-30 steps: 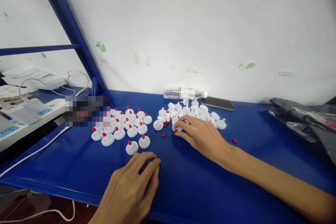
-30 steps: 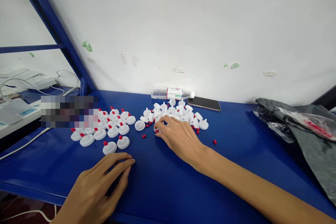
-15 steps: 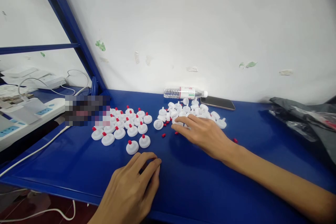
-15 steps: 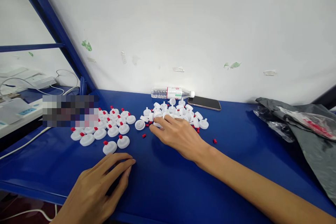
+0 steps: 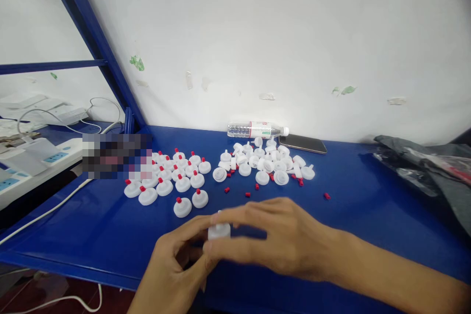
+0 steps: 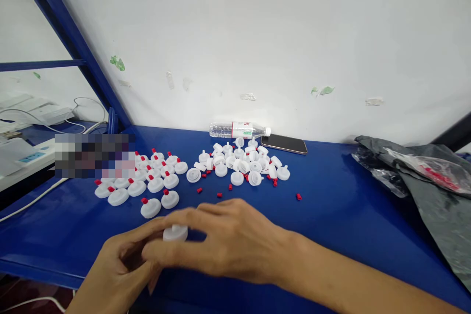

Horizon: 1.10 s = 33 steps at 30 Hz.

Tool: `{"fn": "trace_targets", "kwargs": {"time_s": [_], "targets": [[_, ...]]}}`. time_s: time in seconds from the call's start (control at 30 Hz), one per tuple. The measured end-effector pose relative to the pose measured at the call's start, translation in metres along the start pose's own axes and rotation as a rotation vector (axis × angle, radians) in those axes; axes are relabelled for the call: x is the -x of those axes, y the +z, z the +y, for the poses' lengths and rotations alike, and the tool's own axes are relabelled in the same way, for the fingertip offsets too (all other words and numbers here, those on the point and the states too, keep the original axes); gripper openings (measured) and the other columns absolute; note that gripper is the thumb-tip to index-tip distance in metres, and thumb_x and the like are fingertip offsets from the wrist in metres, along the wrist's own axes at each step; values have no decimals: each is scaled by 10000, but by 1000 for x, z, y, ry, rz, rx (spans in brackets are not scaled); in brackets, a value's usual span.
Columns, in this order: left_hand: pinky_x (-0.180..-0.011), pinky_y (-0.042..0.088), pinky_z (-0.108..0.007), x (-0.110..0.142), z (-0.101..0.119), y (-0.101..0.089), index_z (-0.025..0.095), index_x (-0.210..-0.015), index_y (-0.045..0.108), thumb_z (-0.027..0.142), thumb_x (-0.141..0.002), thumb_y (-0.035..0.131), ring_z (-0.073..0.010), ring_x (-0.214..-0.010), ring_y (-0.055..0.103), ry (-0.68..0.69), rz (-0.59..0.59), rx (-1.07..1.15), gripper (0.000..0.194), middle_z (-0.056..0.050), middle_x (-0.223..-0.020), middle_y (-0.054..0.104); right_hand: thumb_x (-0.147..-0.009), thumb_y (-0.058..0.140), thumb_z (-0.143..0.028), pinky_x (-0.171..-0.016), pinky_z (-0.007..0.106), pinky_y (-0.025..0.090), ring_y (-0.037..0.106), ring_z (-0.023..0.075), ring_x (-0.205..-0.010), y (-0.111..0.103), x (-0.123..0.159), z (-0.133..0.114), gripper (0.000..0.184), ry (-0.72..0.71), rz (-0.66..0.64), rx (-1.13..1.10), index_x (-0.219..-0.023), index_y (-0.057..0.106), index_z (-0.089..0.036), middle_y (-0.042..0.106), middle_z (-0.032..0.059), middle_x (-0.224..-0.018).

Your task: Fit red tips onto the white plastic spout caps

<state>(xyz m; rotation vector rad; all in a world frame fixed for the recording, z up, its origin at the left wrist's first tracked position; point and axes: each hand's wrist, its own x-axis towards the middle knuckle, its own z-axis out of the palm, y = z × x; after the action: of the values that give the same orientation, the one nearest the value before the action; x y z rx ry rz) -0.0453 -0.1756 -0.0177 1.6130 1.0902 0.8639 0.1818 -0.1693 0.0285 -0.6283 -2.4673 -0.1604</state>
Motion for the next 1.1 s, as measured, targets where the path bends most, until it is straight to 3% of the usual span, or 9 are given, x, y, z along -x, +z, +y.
{"fn": "trace_targets", "kwargs": {"time_s": [0.07, 0.17, 0.23, 0.33, 0.43, 0.53, 0.8, 0.93, 1.1], "targets": [[-489, 552, -206, -1, -1, 2, 304, -1199, 765, 462, -891, 760, -131, -600, 663, 19, 57, -79, 346, 6, -937, 797, -1075, 567, -326, -766, 256, 575, 745, 150, -969, -4, 1, 14, 252, 186, -3, -38, -1289, 676, -250, 742, 35, -1274], [-540, 577, -199, 1, -3, 6, 333, -1154, 762, 427, -897, 756, -103, -564, 630, 135, 141, -232, 273, 39, -876, 783, -1057, 591, -319, -696, 290, 536, 734, 165, -859, -8, 4, 39, 192, 522, -65, -5, -1186, 721, -257, 746, 36, -1193], [-557, 593, -200, 2, -5, 8, 347, -1153, 758, 392, -910, 745, -89, -570, 638, 208, 150, -297, 248, 31, -1012, 790, -1028, 642, -350, -661, 310, 496, 717, 181, -803, -6, 6, 50, 172, 626, -163, 6, -1134, 746, -265, 760, 27, -1085], [-558, 603, -206, 0, -10, 9, 343, -1185, 748, 326, -935, 722, -63, -557, 632, 292, 172, -396, 252, -3, -1233, 740, -972, 721, -430, -686, 333, 481, 720, 218, -846, 2, 9, 54, 198, 642, -282, -31, -1063, 772, -262, 771, 19, -987], [-747, 655, -281, -2, -14, 10, 358, -1219, 732, 284, -943, 714, -149, -824, 730, 432, 252, -563, 286, -6, -1193, 738, -1003, 689, -345, -703, 327, 481, 724, 210, -875, 10, 12, 50, 120, 599, -338, -81, -1002, 761, -250, 776, 13, -999], [-893, 651, -379, -4, -16, 10, 355, -1233, 722, 275, -946, 707, -225, -1057, 717, 503, 288, -666, 298, -7, -1155, 762, -1050, 602, -253, -694, 314, 478, 723, 190, -857, 13, 12, 47, 150, 563, -343, -105, -990, 739, -238, 776, 13, -1038], [-820, 660, -323, -1, -10, 12, 359, -1495, 499, 325, -981, 635, -177, -954, 754, 372, 246, -661, 532, 9, -1111, 791, -1042, 626, -286, -724, 255, 528, 720, 141, -900, -3, -3, 29, 195, 724, -10, -565, -1156, 782, -312, 784, -13, -1066], [-896, 654, -366, -1, -9, 13, 393, -1565, 355, 314, -969, 628, -180, -1004, 765, 339, 225, -651, 661, 32, -1169, 797, -981, 724, -269, -732, 216, 536, 711, 119, -895, 2, -7, 12, 116, 712, 78, -725, -1028, 823, -309, 783, -35, -989], [-940, 639, -372, -2, -12, 12, 415, -1563, 351, 299, -951, 643, -176, -1022, 766, 350, 225, -633, 687, 51, -1163, 798, -908, 794, -162, -826, 210, 548, 740, 112, -866, 22, -3, -1, 99, 682, 58, -780, -958, 834, -237, 803, -29, -949]]}}
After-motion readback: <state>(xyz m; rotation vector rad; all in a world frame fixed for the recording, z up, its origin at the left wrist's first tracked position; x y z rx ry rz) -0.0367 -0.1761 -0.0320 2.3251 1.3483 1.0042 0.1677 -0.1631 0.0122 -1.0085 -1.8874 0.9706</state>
